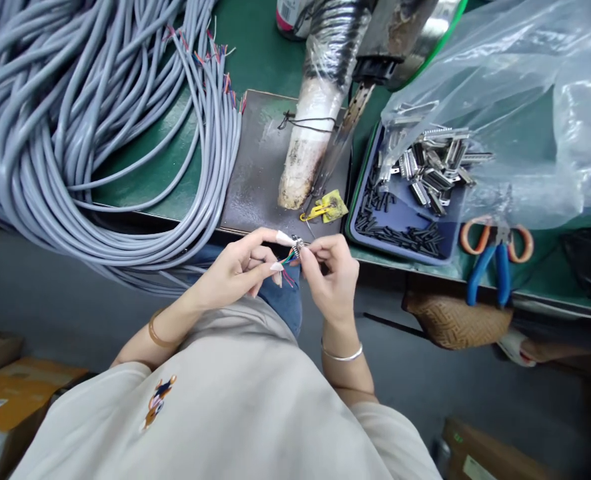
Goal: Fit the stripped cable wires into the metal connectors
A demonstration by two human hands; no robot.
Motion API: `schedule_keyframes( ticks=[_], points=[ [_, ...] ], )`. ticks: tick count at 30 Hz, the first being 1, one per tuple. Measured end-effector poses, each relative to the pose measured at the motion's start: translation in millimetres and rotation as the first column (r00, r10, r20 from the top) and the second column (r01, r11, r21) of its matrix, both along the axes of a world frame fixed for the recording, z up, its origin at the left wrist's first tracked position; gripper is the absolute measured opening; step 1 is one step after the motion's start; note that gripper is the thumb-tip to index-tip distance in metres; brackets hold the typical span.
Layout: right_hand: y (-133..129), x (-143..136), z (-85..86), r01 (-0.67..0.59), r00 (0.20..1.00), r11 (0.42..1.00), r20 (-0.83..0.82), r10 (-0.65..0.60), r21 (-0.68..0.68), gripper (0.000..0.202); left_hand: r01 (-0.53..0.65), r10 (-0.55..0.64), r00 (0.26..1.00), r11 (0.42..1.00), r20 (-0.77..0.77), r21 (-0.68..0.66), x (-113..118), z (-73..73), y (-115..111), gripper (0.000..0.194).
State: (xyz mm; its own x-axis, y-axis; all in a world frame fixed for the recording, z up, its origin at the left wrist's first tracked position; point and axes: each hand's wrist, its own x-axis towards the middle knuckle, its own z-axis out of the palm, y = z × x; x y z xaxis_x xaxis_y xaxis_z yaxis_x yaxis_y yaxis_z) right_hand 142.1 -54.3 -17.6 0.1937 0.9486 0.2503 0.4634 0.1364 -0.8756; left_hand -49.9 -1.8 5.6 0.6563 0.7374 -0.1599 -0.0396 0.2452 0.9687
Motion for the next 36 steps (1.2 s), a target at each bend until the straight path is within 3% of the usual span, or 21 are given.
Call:
schedule_keyframes(
  ticks=[3,7,10,12,14,19,25,30,33,36],
  points=[
    [5,-3,10.7,-0.077,0.989,0.989,-0.134,0.06,-0.125,0.016,0.052,-0.035,0.997,0.957,-0.067,0.284,-2,1.0,0,0.022],
    [5,-2,16.3,-0.044,0.99,0.991,-0.142,0.026,-0.128,0.015,0.032,0.087,0.988,0.695,-0.128,0.718,3,-2.4,-3,0.012],
    [3,-1,17.5,-0.038,0.99,0.992,-0.139,0.021,-0.124,0.015,0.023,0.185,0.973,0.512,-0.137,0.859,7,-5.2,-6,0.016],
    [1,0,18.7,-0.039,0.986,0.99,-0.164,0.017,-0.132,0.016,-0.002,0.236,0.965,0.448,-0.116,0.894,9,-5.0,-7,0.016],
    [0,1,20.1,-0.062,0.971,0.989,-0.237,0.029,-0.133,0.017,-0.068,0.264,0.962,0.473,-0.068,0.878,12,-3.0,-7,0.013],
    [-2,3,19.3,-0.126,0.909,0.981,-0.414,0.054,-0.147,0.022,-0.231,0.285,0.958,0.724,0.023,0.65,21,1.4,-1,0.008],
    [-5,2,16.2,0.007,0.938,0.993,-0.343,-0.048,-0.119,0.028,-0.207,0.224,0.975,0.911,-0.007,0.358,24,-4.7,2,0.007],
    [-3,1,15.1,-0.028,0.927,0.988,-0.375,-0.032,-0.154,0.029,-0.201,0.212,0.977,0.957,-0.029,0.207,25,-4.7,1,0.007],
    [-5,2,14.9,0.067,0.986,0.995,-0.145,-0.077,-0.074,0.023,-0.214,0.223,0.974,0.964,-0.04,0.157,26,-3.5,3,0.012],
    [-8,5,17.6,0.088,0.984,0.994,0.15,-0.097,0.067,0.017,-0.209,0.215,0.976,0.97,-0.034,0.125,27,-2.8,4,0.013]
  ],
)
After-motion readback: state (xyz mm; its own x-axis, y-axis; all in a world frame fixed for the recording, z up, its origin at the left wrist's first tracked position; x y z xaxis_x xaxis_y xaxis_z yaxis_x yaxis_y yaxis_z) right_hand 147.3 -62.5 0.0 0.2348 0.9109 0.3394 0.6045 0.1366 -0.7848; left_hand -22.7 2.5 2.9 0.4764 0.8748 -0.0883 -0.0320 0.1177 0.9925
